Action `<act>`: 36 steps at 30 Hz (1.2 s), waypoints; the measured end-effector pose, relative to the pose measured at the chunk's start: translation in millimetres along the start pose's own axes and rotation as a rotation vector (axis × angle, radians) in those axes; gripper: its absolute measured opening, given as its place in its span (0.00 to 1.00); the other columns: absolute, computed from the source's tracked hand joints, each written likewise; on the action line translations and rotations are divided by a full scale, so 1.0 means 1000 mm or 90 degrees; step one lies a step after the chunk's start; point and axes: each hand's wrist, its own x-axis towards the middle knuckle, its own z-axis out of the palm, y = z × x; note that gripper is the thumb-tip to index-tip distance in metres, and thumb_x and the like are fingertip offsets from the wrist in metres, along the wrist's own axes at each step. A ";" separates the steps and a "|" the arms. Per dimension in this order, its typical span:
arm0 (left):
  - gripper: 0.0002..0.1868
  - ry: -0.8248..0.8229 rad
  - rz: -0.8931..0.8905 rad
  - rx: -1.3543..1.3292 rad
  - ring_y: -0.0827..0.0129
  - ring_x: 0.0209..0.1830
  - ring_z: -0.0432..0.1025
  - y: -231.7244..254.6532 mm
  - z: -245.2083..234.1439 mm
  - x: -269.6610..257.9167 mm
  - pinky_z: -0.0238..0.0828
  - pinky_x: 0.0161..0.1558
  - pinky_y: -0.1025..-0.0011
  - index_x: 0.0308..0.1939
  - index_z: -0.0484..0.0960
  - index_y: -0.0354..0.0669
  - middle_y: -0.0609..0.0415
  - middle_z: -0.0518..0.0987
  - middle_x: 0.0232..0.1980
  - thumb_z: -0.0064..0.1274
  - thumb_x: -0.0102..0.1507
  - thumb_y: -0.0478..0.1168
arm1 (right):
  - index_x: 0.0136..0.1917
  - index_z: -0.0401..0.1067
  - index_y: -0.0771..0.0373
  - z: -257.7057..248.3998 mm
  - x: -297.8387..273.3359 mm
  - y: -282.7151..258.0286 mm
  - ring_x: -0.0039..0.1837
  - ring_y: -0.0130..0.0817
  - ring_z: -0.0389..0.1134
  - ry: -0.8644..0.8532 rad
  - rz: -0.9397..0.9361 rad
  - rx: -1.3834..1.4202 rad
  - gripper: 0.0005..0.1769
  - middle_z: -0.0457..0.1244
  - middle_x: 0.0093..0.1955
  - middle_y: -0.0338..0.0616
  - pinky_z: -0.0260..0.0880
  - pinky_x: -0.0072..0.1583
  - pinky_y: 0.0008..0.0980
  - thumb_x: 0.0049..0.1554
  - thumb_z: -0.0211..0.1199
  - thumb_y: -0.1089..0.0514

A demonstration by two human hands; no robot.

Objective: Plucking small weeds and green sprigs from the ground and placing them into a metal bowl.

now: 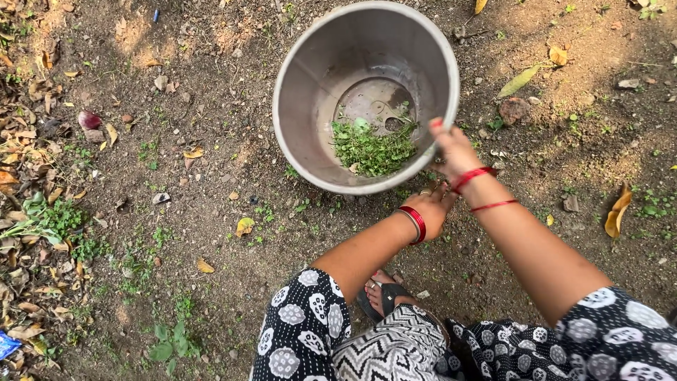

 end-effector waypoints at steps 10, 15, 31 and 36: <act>0.45 0.065 0.071 0.018 0.48 0.83 0.43 0.019 -0.042 0.030 0.50 0.76 0.52 0.78 0.49 0.45 0.38 0.47 0.82 0.55 0.61 0.42 | 0.63 0.79 0.49 -0.128 0.033 -0.037 0.74 0.45 0.64 0.204 -0.467 -0.952 0.14 0.68 0.70 0.44 0.68 0.72 0.44 0.68 0.59 0.62; 0.45 0.032 0.071 0.011 0.48 0.83 0.43 0.021 -0.041 0.036 0.50 0.76 0.51 0.79 0.50 0.45 0.38 0.47 0.82 0.56 0.62 0.42 | 0.63 0.77 0.40 -0.161 0.064 -0.041 0.70 0.47 0.63 0.132 -0.555 -1.286 0.26 0.61 0.73 0.47 0.66 0.67 0.44 0.52 0.61 0.61; 0.45 0.040 0.048 -0.006 0.48 0.83 0.43 0.019 -0.044 0.065 0.52 0.74 0.51 0.79 0.50 0.46 0.38 0.48 0.82 0.54 0.61 0.41 | 0.63 0.79 0.39 -0.162 0.072 -0.015 0.59 0.34 0.67 0.204 -0.436 -1.312 0.15 0.69 0.51 0.34 0.59 0.64 0.45 0.65 0.62 0.51; 0.44 0.045 0.053 -0.013 0.48 0.83 0.43 0.019 -0.043 0.071 0.52 0.75 0.52 0.79 0.50 0.45 0.37 0.48 0.82 0.54 0.62 0.42 | 0.57 0.81 0.39 -0.142 0.067 -0.026 0.56 0.37 0.69 0.132 -0.418 -1.241 0.12 0.69 0.50 0.38 0.62 0.60 0.42 0.61 0.63 0.49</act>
